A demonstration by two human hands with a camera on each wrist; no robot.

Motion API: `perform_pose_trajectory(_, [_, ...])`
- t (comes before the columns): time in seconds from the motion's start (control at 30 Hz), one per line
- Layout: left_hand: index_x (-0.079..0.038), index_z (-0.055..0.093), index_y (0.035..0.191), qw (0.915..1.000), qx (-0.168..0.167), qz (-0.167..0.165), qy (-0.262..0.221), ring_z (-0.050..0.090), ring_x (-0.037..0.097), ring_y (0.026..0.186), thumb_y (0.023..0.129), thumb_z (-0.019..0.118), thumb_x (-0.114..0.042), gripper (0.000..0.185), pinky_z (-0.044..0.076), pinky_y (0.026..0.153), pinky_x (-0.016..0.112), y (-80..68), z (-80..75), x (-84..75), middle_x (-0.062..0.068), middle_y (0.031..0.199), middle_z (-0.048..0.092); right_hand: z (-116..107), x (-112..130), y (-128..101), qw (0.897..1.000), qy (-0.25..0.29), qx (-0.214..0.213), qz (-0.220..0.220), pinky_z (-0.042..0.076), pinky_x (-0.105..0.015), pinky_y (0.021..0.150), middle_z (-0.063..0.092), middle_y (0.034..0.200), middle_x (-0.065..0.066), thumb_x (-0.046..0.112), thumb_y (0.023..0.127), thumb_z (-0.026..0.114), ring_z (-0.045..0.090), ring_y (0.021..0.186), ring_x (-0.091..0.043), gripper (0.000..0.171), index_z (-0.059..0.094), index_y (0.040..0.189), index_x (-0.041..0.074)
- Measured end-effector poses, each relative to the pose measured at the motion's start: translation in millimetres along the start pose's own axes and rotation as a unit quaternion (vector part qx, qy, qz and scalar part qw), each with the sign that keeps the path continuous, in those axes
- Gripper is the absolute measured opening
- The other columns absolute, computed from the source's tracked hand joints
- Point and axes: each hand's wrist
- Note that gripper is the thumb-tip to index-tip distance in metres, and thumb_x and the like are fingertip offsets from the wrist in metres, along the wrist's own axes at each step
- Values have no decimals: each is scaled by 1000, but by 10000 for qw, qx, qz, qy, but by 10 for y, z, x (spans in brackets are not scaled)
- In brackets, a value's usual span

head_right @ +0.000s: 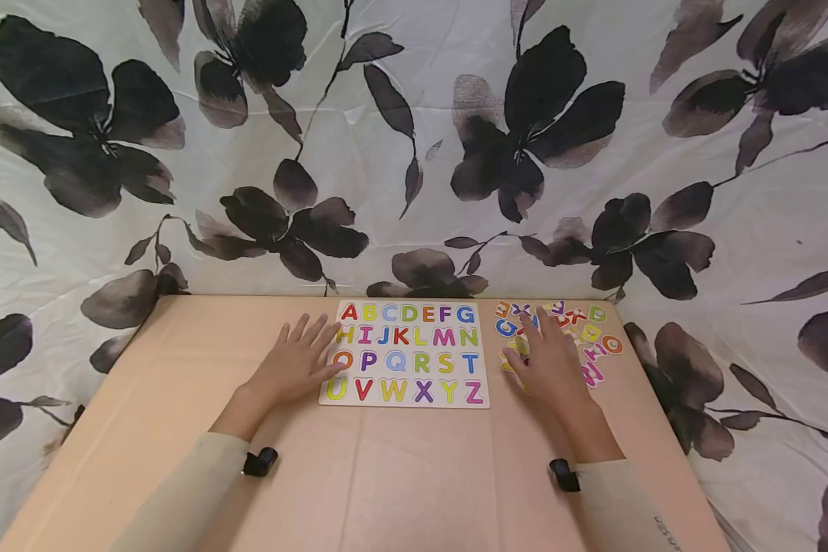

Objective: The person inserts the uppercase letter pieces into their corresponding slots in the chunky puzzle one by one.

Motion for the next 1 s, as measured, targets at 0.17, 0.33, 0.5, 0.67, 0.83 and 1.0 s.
perform_pose_trajectory(0.17, [-19, 32, 164, 9996, 226, 108, -106, 18, 45, 158, 100, 47, -66, 80, 13, 126, 66, 21, 52, 88, 13, 170, 28, -29, -254, 39, 9997, 193, -99, 139, 29, -75, 114, 27, 163, -34, 41, 100, 64, 32, 144, -59, 76, 37, 157, -1])
perform_pose_trajectory(0.33, [-18, 30, 164, 9990, 322, 232, -206, 18, 45, 158, 101, 46, -67, 81, 14, 126, 66, 9, 92, 151, 11, 170, 28, -67, -485, 92, 9969, 687, -138, 369, 30, -77, 110, 28, 161, -35, 37, 101, 65, 32, 142, -61, 76, 34, 157, -4])
perform_pose_trajectory(0.5, [-20, 30, 164, 9982, 398, 245, -374, 18, 45, 158, 100, 47, -66, 81, 14, 125, 68, -14, 119, 196, 10, 170, 29, -102, -663, 172, 9924, 1094, -191, 536, 31, -76, 110, 33, 156, -38, 33, 102, 65, 33, 141, -61, 74, 34, 155, -7])
perform_pose_trajectory(0.67, [-22, 32, 164, 9972, 440, 283, -528, 18, 45, 158, 100, 49, -65, 79, 16, 124, 69, -37, 143, 237, 9, 170, 29, -90, -813, 268, 9915, 1123, -112, 654, 36, -76, 107, 39, 148, -41, 29, 102, 65, 40, 133, -61, 68, 39, 151, -11])
perform_pose_trajectory(0.83, [-23, 33, 163, 9960, 473, 265, -705, 19, 46, 157, 99, 54, -64, 79, 17, 123, 70, -55, 144, 271, 8, 170, 29, -27, -925, 401, 9890, 1141, 93, 933, 48, -67, 100, 49, 136, -37, 29, 104, 62, 52, 120, -53, 65, 39, 150, -12])
perform_pose_trajectory(1.0, [-23, 34, 163, 9948, 528, 230, -844, 18, 47, 157, 96, 60, -65, 83, 18, 122, 71, -78, 142, 295, 8, 171, 29, 37, -987, 527, 9822, 1305, 377, 1298, 50, -63, 103, 55, 132, -32, 31, 105, 60, 55, 120, -48, 63, 41, 150, -9])
Point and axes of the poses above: each hand's wrist, its own y-axis towards the middle knuckle, its own z-axis out of the palm, x = y × z
